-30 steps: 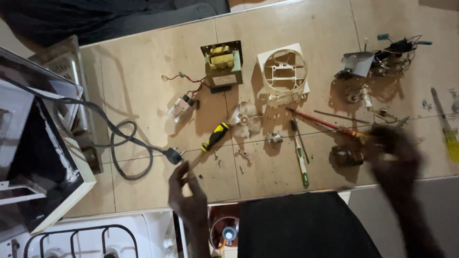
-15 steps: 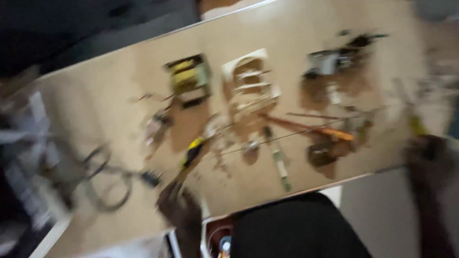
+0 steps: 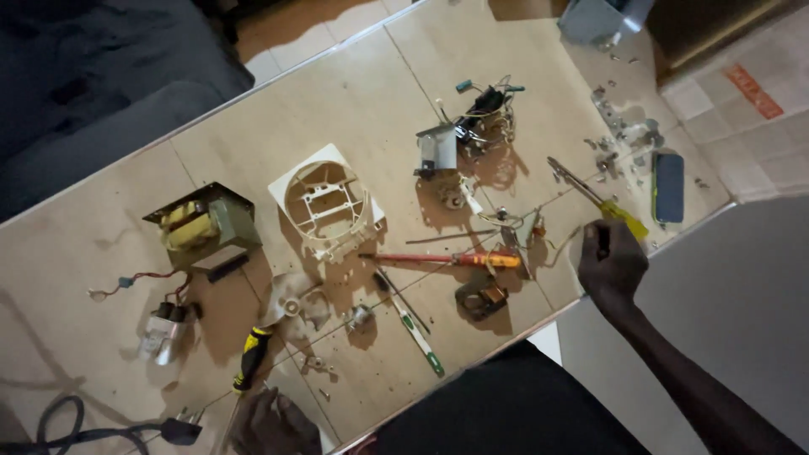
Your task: Dismantling a fan assembly to extract the motor and cleaning the fan blades using a brush.
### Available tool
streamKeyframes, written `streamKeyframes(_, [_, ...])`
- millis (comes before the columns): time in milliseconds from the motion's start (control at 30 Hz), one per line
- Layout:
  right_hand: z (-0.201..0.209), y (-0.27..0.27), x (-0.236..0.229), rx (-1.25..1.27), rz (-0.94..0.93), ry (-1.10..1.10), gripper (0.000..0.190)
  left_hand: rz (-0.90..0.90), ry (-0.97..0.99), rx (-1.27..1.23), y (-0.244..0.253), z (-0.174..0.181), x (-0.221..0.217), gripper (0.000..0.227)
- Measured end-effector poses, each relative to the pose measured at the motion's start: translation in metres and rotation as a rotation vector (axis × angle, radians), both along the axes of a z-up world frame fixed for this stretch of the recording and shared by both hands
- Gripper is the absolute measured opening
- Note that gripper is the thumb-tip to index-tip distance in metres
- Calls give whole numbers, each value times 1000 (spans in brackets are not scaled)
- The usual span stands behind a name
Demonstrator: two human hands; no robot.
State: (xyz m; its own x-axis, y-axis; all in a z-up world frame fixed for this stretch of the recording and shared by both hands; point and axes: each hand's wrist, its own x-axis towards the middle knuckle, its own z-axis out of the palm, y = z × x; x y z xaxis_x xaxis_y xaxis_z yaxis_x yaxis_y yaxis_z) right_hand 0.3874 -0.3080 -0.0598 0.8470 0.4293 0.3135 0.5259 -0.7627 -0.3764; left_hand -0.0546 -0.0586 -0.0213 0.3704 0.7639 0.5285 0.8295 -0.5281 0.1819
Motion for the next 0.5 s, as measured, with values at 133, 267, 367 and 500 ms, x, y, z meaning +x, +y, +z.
streamKeyframes(133, [10, 3, -4, -29, -3, 50, 14, 17, 31, -37, -12, -25, -1, 29])
streamKeyframes(267, [-10, -5, 0, -68, 23, -22, 20, 16, -68, 36, -10, -60, -14, 19])
streamKeyframes(367, [-23, -25, -1, -35, 111, -19, 15, 68, -110, -21, -20, -23, -6, 27])
streamKeyframes(500, [-10, -12, 1, -9, 132, -4, 11, 89, -93, -39, -12, -12, 12, 16])
